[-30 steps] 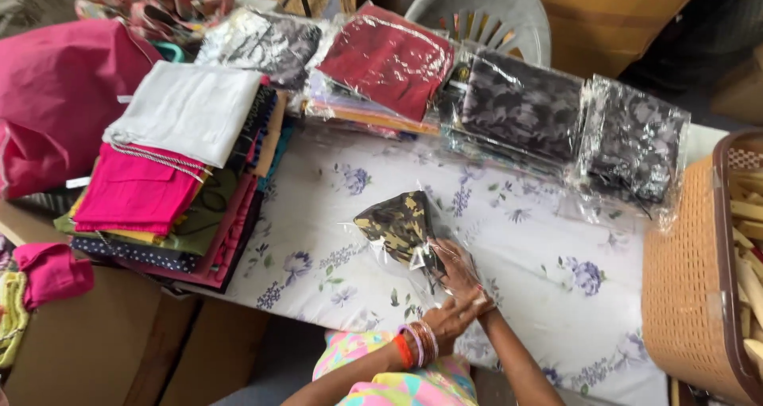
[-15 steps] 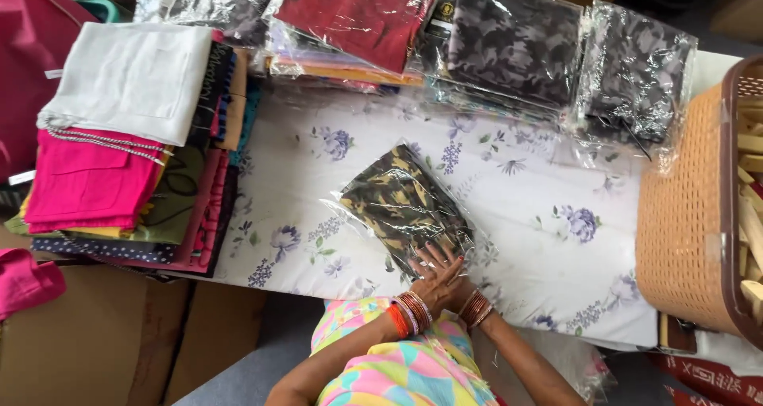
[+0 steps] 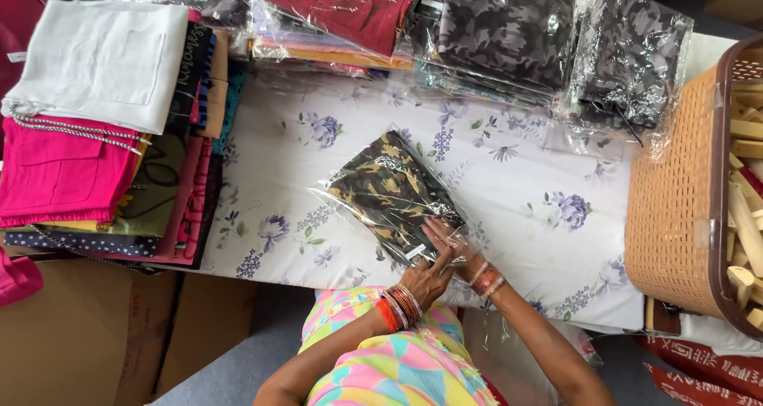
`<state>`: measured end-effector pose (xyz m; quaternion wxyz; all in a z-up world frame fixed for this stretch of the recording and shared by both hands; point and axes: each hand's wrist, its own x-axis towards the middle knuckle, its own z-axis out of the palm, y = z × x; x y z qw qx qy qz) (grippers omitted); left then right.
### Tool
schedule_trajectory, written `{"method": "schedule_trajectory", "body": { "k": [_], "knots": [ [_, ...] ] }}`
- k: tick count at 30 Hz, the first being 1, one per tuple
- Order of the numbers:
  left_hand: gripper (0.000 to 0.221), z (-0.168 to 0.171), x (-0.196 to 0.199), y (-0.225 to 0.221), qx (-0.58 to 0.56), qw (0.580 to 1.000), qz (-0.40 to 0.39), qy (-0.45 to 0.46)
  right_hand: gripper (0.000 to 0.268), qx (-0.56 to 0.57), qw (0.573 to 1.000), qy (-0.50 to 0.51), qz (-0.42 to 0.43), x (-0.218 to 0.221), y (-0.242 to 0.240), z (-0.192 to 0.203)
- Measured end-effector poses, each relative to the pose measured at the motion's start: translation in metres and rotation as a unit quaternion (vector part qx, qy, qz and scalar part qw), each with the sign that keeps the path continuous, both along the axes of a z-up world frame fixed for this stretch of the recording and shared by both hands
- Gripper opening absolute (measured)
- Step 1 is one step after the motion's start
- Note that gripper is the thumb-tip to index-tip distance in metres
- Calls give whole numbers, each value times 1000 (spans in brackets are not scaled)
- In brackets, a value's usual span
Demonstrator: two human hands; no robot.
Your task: Fold and package clothes.
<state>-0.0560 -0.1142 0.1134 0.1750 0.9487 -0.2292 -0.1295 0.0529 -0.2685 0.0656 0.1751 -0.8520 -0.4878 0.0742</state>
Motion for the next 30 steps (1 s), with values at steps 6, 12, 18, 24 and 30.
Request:
{"method": "schedule_trajectory", "body": {
  "k": [6,12,18,24,30],
  "knots": [
    [46,-24,1,-12,-15,999,25,40,79,-115,975,-177,71,36,29,-28],
    [76,-34,8,-15,-9,998,32,59,77,-95,983,-30,-155,52,39,-37],
    [74,-56,2,-21,3,998,4,66,71,-22,984,-76,-159,30,30,-37],
    [73,-52,5,-23,-5,994,33,106,67,-38,982,-168,-78,-7,19,-57],
    [72,-50,3,-16,14,997,29,75,67,-51,988,-133,-66,-1,55,-49]
  ]
}}
